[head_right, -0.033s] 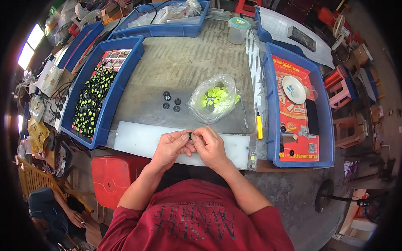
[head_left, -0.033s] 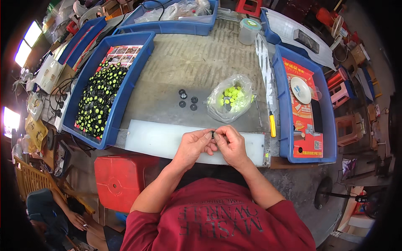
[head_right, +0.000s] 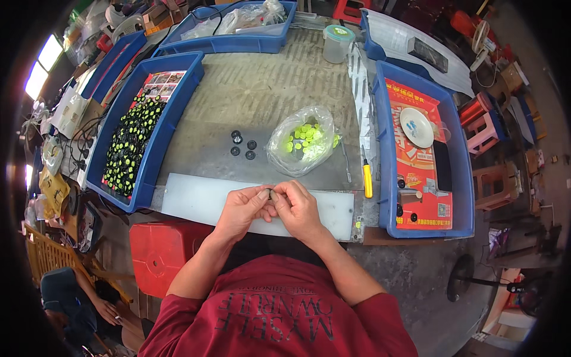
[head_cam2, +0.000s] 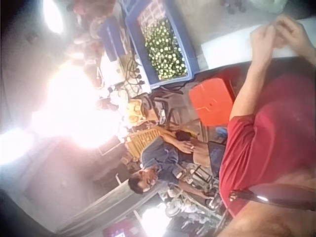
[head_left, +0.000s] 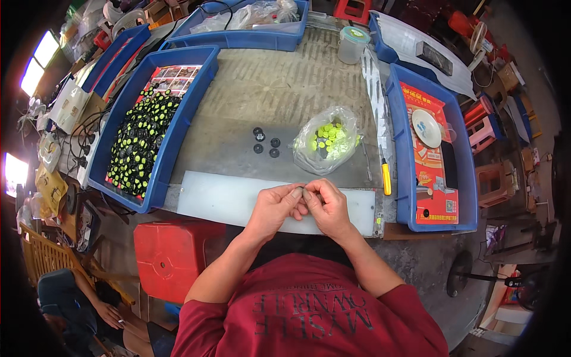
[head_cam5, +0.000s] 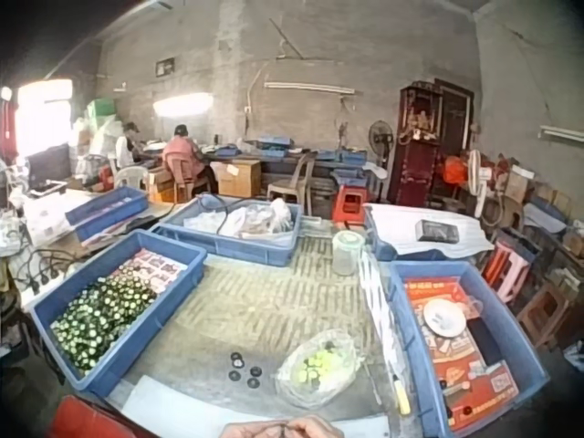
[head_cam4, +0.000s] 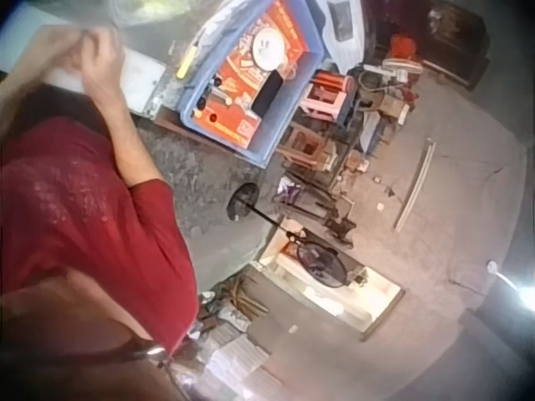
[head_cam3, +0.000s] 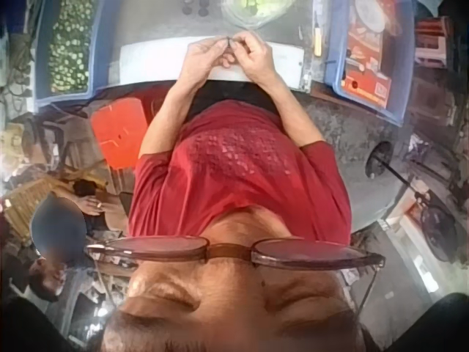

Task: The person assembles small circular components by inserting small yellow plastic pieces into black rings by hand and placing the completed parts into a blue bin.

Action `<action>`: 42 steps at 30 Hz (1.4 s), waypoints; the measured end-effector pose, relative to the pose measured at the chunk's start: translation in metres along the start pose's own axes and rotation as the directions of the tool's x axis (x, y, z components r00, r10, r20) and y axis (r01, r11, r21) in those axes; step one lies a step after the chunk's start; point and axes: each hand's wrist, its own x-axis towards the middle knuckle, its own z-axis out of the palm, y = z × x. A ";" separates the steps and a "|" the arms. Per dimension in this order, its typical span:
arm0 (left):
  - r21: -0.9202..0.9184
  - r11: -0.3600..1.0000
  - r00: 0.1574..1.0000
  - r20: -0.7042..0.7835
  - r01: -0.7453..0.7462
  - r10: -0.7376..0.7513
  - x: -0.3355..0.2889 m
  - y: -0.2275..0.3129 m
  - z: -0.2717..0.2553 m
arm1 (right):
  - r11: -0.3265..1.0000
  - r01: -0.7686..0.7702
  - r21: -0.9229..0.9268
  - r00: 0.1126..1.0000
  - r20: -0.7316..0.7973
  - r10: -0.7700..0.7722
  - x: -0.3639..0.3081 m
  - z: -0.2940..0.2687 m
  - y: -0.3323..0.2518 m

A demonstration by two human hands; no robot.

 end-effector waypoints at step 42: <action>0.222 0.955 0.947 -0.213 -0.195 0.243 -0.002 -0.013 -0.004 | 0.948 -0.266 0.174 0.964 0.046 0.262 0.046 -0.035 0.002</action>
